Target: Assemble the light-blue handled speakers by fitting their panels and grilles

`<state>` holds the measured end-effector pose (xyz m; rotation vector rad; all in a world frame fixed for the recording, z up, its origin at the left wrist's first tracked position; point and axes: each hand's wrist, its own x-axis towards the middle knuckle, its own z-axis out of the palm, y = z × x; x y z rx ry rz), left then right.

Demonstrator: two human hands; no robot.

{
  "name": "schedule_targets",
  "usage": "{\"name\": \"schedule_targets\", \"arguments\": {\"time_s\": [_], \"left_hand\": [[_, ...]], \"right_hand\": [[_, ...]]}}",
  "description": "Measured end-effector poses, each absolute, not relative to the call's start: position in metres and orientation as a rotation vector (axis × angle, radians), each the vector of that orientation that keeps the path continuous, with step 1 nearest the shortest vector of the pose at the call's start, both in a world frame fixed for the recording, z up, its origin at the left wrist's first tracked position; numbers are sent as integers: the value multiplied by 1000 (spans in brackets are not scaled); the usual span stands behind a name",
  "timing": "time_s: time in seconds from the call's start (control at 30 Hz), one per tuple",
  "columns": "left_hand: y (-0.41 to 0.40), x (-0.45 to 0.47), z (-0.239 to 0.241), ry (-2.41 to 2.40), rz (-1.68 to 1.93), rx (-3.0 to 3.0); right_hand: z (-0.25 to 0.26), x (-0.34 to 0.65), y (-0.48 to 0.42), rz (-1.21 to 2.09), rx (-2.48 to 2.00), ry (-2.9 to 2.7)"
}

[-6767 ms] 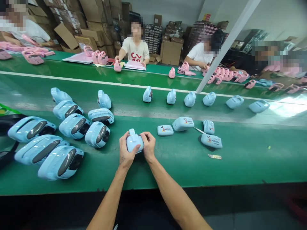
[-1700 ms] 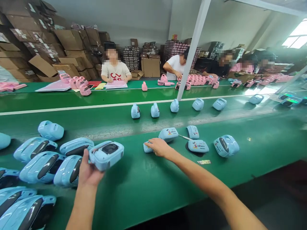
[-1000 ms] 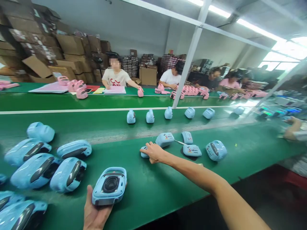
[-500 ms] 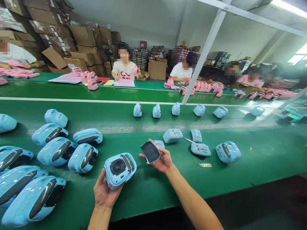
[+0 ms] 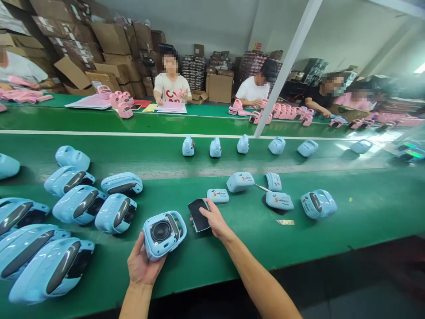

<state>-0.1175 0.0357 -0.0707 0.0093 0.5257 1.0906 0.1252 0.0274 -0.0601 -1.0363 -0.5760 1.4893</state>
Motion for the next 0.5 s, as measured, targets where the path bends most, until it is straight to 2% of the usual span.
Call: {"name": "schedule_targets", "arguments": {"time_s": [0.33,0.5], "left_hand": [[32,-118,-84,312,1079,-5],[29,-112,-75,306,1090,14]], "right_hand": [[-65,118,32,1458,-1098,-473],[-56,124,20,1572,-793,-452]]}}
